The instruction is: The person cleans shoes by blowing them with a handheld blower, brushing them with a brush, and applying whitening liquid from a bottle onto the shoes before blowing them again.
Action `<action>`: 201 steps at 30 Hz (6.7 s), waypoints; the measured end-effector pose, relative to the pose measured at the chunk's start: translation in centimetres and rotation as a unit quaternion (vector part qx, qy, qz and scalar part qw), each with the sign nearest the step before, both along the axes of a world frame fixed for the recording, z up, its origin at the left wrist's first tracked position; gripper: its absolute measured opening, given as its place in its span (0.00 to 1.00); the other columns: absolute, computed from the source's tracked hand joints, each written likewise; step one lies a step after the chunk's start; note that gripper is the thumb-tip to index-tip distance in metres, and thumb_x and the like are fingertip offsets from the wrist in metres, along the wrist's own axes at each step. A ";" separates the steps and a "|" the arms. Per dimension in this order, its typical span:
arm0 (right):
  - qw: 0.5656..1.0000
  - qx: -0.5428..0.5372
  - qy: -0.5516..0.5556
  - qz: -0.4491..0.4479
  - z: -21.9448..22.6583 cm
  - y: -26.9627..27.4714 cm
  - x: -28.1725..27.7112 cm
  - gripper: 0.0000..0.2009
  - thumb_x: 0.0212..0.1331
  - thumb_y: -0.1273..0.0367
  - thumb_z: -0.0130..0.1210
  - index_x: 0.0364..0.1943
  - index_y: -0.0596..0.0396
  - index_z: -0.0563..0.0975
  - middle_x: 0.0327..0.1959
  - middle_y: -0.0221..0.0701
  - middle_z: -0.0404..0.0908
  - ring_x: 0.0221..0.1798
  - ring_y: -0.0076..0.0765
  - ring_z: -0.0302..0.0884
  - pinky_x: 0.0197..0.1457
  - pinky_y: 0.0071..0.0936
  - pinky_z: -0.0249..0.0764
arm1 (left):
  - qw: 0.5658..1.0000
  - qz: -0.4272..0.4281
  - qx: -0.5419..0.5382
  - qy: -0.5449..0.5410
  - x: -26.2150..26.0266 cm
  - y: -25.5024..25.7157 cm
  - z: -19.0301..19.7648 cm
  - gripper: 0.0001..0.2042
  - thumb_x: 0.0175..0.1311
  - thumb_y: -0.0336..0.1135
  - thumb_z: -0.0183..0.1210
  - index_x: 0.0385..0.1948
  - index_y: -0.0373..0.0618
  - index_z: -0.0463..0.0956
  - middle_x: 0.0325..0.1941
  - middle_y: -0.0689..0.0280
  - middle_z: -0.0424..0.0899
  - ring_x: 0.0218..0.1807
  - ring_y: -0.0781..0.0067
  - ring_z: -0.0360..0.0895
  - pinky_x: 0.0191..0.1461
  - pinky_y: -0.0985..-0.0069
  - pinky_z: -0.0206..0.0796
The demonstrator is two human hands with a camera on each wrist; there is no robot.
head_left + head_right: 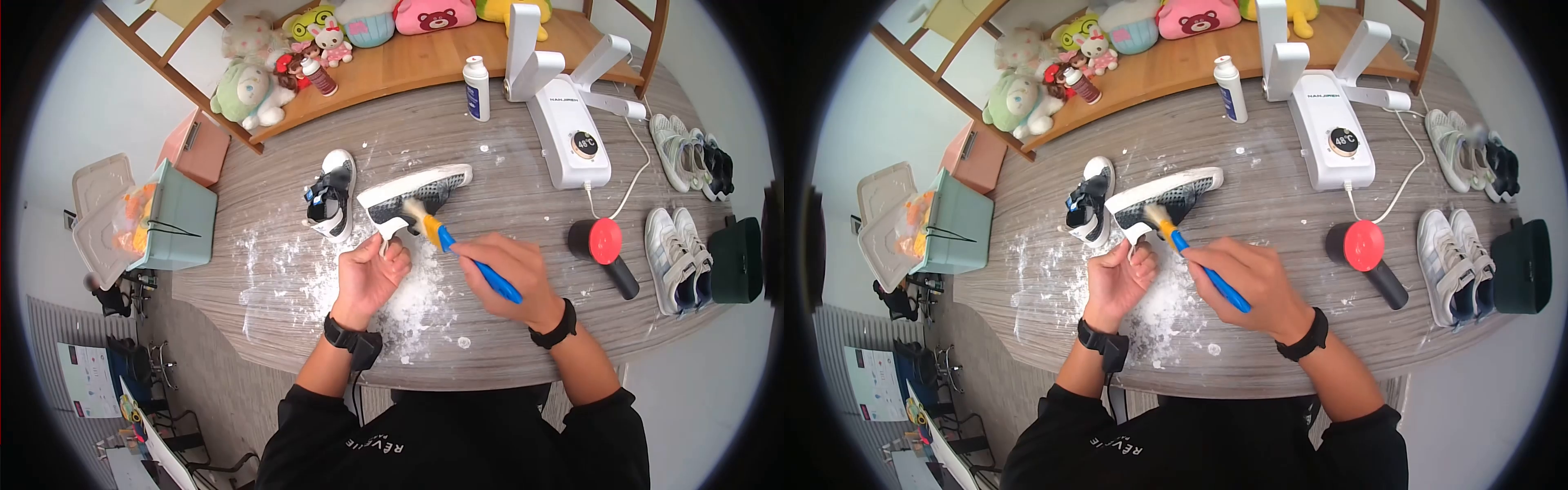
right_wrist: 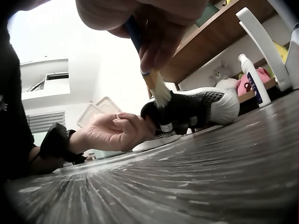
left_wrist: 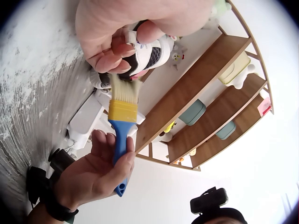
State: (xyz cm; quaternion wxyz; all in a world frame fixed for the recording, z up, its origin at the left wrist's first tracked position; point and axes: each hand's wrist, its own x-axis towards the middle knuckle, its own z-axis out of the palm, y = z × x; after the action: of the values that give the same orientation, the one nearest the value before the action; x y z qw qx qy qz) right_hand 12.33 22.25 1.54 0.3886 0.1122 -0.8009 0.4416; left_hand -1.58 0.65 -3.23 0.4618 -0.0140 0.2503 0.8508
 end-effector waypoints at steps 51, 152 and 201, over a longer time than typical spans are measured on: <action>0.971 -0.224 -0.068 0.057 1.0 1.8 0.5 0.07 0.66 0.77 0.59 0.43 0.62 0.85 0.31 0.36 0.88 0.31 0.26 0.84 0.36 0.20 0.75 | 0.967 0.021 -0.114 0.225 0.8 0.5 0.7 0.12 0.77 0.36 0.51 0.50 0.35 0.74 0.27 0.66 0.71 0.28 0.65 0.74 0.34 0.72 0.66; 0.957 -0.239 -0.128 -0.103 -0.9 3.9 -0.9 0.09 0.67 0.72 0.62 0.47 0.62 0.84 0.35 0.34 0.85 0.33 0.25 0.80 0.38 0.22 0.74 | 0.657 0.081 -0.428 0.615 1.3 1.1 3.4 0.26 0.47 0.21 0.69 0.53 0.41 0.80 0.52 0.67 0.79 0.47 0.80 0.78 0.44 0.82 0.70; 0.958 -0.235 -0.126 -0.108 -0.5 3.5 -0.4 0.09 0.72 0.72 0.57 0.46 0.65 0.84 0.34 0.34 0.86 0.33 0.24 0.82 0.38 0.23 0.79 | 0.649 0.057 -0.396 0.647 1.5 1.2 3.4 0.26 0.45 0.17 0.66 0.52 0.39 0.81 0.56 0.64 0.79 0.59 0.70 0.77 0.64 0.74 0.68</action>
State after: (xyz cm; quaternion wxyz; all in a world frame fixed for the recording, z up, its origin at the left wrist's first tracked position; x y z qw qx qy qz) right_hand 11.95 25.73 1.03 0.3456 -0.1265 -0.7241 0.5833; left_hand -0.03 1.85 0.22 0.0835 0.3444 0.7971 0.4889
